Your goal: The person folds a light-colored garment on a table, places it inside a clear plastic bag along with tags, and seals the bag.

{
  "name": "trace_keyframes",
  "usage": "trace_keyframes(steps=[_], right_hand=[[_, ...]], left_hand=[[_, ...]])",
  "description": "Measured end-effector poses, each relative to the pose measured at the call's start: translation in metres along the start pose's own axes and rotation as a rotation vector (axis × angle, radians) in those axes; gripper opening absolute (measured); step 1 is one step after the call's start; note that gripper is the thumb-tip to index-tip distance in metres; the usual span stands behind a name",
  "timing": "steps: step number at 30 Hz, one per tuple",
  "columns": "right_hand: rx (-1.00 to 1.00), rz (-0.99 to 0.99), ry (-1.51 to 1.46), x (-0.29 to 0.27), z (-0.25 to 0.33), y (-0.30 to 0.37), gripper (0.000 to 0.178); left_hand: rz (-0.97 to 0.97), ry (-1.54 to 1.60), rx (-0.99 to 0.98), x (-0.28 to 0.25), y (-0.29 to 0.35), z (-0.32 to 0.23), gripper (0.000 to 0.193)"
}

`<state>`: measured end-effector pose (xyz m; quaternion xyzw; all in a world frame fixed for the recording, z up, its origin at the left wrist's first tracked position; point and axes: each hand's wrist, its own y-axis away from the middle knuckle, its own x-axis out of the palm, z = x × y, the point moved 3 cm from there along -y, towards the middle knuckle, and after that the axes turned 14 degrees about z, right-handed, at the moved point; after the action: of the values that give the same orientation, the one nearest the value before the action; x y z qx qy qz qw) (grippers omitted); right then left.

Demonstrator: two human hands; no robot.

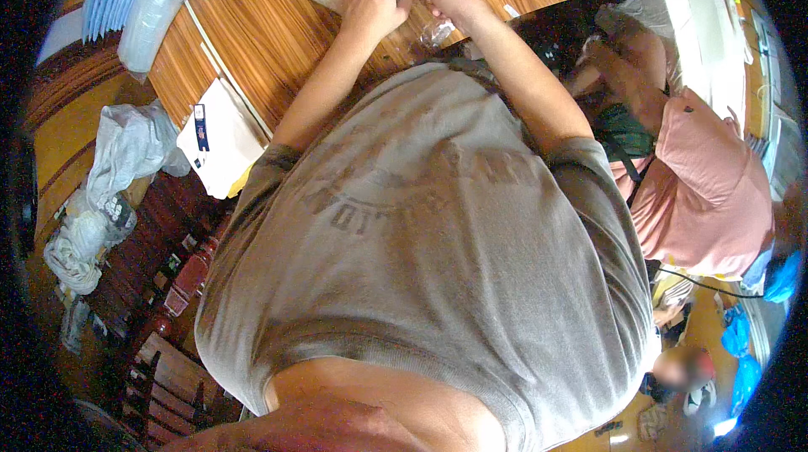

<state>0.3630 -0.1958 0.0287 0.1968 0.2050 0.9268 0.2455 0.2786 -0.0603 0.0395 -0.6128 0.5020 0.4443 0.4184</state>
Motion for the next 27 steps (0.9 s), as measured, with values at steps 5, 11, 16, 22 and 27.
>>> trace_keyframes(steps=[5, 11, 16, 22, 27], right_hand=[[-0.142, -0.107, 0.203, 0.004, 0.007, -0.004, 0.041], [-0.121, -0.094, 0.144, -0.010, -0.016, -0.028, 0.031], [0.042, -0.042, 0.258, -0.009, -0.017, -0.038, 0.032], [0.068, -0.103, 0.619, 0.015, 0.029, -0.038, 0.032], [-0.062, -0.137, 0.513, -0.001, 0.000, -0.073, 0.027]], left_hand=[[0.017, -0.121, -0.105, -0.015, -0.012, -0.008, 0.059], [0.021, -0.305, -0.089, -0.008, -0.012, 0.004, 0.052], [0.217, 0.082, -0.071, -0.017, -0.032, 0.030, 0.059], [0.119, 0.074, -0.032, -0.024, -0.030, 0.038, 0.055], [0.046, 0.159, -0.044, -0.029, -0.031, 0.036, 0.055]])
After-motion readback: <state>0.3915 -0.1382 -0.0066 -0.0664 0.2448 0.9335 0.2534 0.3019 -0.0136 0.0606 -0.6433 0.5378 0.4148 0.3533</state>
